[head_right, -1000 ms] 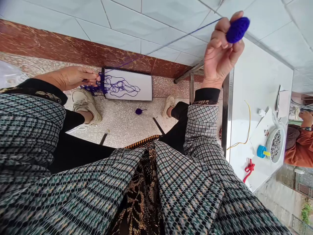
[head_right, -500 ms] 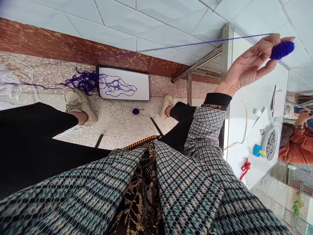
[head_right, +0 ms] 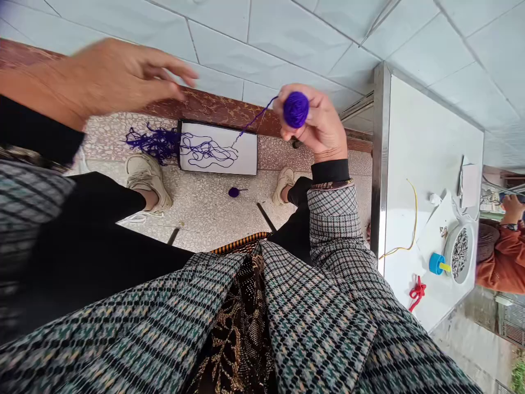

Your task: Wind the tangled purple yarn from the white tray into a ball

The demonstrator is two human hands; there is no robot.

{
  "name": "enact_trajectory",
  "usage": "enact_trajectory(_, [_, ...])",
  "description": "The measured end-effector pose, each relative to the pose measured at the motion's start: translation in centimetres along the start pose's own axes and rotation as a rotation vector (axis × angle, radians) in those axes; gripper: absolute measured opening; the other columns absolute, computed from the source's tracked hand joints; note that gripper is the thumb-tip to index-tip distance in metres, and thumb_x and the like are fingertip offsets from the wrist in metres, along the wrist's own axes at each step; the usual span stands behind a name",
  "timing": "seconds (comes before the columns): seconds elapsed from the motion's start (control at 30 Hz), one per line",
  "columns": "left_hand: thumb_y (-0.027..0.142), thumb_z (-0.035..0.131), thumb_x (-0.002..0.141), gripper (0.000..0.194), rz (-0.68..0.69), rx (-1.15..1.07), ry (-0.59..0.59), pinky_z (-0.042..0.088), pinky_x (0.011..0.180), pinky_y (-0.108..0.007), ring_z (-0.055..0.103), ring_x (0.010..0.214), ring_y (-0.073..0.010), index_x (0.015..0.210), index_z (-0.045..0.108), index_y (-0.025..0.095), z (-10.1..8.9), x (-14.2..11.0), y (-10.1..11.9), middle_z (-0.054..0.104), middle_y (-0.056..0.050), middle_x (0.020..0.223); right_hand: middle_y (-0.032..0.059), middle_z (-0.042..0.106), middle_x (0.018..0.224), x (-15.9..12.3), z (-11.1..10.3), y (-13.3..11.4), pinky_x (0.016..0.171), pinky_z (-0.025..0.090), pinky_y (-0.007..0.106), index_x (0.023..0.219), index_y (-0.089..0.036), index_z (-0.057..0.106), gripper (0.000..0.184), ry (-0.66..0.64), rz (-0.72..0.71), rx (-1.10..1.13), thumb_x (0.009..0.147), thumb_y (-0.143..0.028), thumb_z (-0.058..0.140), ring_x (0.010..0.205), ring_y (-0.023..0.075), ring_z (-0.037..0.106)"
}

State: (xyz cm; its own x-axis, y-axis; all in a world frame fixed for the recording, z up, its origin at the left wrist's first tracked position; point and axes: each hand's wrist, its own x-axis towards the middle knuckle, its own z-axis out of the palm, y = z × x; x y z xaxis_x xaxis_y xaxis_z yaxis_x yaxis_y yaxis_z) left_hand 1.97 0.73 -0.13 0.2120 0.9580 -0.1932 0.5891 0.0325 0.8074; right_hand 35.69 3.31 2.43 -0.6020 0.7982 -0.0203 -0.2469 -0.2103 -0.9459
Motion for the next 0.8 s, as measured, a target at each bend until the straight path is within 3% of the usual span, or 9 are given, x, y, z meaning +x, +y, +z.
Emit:
enact_trajectory(0.03, [0.008,0.064,0.100,0.054,0.063,-0.175,0.020,0.051,0.129,-0.054,0.072,0.135,-0.0294,0.153,0.073,0.011,1.1,-0.4,1.3,0.078,-0.010,0.141,-0.0040,0.053,0.076,0.5,0.3,0.8,0.051,0.055,0.018,0.096,-0.021,0.063,0.035,-0.040,0.031,0.024,0.079,-0.039,0.088,0.051,0.0070,0.034])
enact_trajectory(0.1, [0.006,0.064,0.086,0.071,0.206,-0.477,-0.062,0.043,0.136,-0.041,0.065,0.149,-0.0214,0.156,0.067,0.017,3.4,-1.3,3.7,0.073,-0.006,0.154,-0.0043,0.051,0.072,1.4,0.6,2.2,0.049,0.057,0.020,0.093,-0.020,0.062,0.044,-0.105,0.077,0.052,0.078,-0.049,0.092,0.050,0.0076,0.038])
enact_trajectory(0.17, [0.011,0.064,0.079,0.067,0.239,-0.623,-0.175,0.047,0.132,-0.039,0.067,0.146,-0.0199,0.146,0.066,0.023,5.1,-1.7,5.4,0.075,-0.005,0.149,-0.0044,0.051,0.072,2.1,0.5,3.4,0.052,0.061,0.022,0.093,-0.019,0.061,0.052,-0.167,0.144,0.060,0.076,-0.054,0.096,0.052,0.0085,0.045])
enact_trajectory(0.23, [0.018,0.065,0.076,0.056,0.196,-0.643,-0.221,0.056,0.118,-0.044,0.076,0.123,-0.0244,0.132,0.065,0.024,5.9,-1.7,6.1,0.079,-0.006,0.131,-0.0048,0.050,0.072,2.4,0.3,4.2,0.057,0.064,0.022,0.096,-0.018,0.062,0.055,-0.231,0.195,0.093,0.077,-0.054,0.098,0.055,0.0091,0.052])
enact_trajectory(0.33, [0.030,0.071,0.075,0.041,0.157,-0.590,-0.137,0.060,0.100,-0.047,0.075,0.094,-0.0254,0.115,0.065,0.024,5.9,-1.4,5.6,0.076,-0.005,0.105,-0.0048,0.053,0.074,2.4,0.2,4.2,0.060,0.064,0.020,0.104,-0.016,0.063,0.051,-0.276,0.212,0.159,0.082,-0.046,0.098,0.057,0.0089,0.057])
enact_trajectory(0.47, [0.049,0.074,0.084,0.028,0.205,-0.452,-0.035,0.056,0.098,-0.044,0.069,0.099,-0.0279,0.100,0.071,0.026,5.1,-1.3,4.2,0.074,-0.006,0.094,-0.0053,0.057,0.080,2.0,1.0,3.3,0.058,0.060,0.016,0.124,-0.015,0.064,0.053,-0.248,0.187,0.193,0.086,-0.035,0.094,0.058,0.0068,0.057])
enact_trajectory(0.63, [0.051,0.070,0.092,0.029,0.225,-0.354,-0.021,0.051,0.087,-0.037,0.064,0.092,-0.0257,0.097,0.075,0.023,4.7,-1.3,4.2,0.070,-0.006,0.087,-0.0071,0.055,0.080,2.1,1.5,3.4,0.058,0.060,0.015,0.143,-0.017,0.060,0.074,-0.233,0.215,0.164,0.082,-0.034,0.096,0.059,0.0072,0.056])
enact_trajectory(0.7, [0.049,0.069,0.092,0.027,0.209,-0.401,-0.098,0.050,0.082,-0.037,0.056,0.078,-0.0216,0.090,0.073,0.023,4.5,-1.0,3.9,0.063,-0.004,0.078,-0.0070,0.053,0.079,2.1,1.3,3.6,0.057,0.062,0.017,0.135,-0.016,0.063,0.067,-0.235,0.213,0.167,0.080,-0.036,0.097,0.058,0.0076,0.055])
enact_trajectory(0.8, [0.054,0.069,0.091,0.033,0.138,-0.370,-0.364,0.053,0.088,-0.043,0.054,0.074,-0.0214,0.078,0.069,0.023,4.2,0.0,2.1,0.059,-0.004,0.071,-0.0064,0.052,0.076,1.8,0.9,3.3,0.054,0.061,0.017,0.111,-0.017,0.065,0.047,-0.233,0.150,0.176,0.081,-0.037,0.095,0.053,0.0058,0.046])
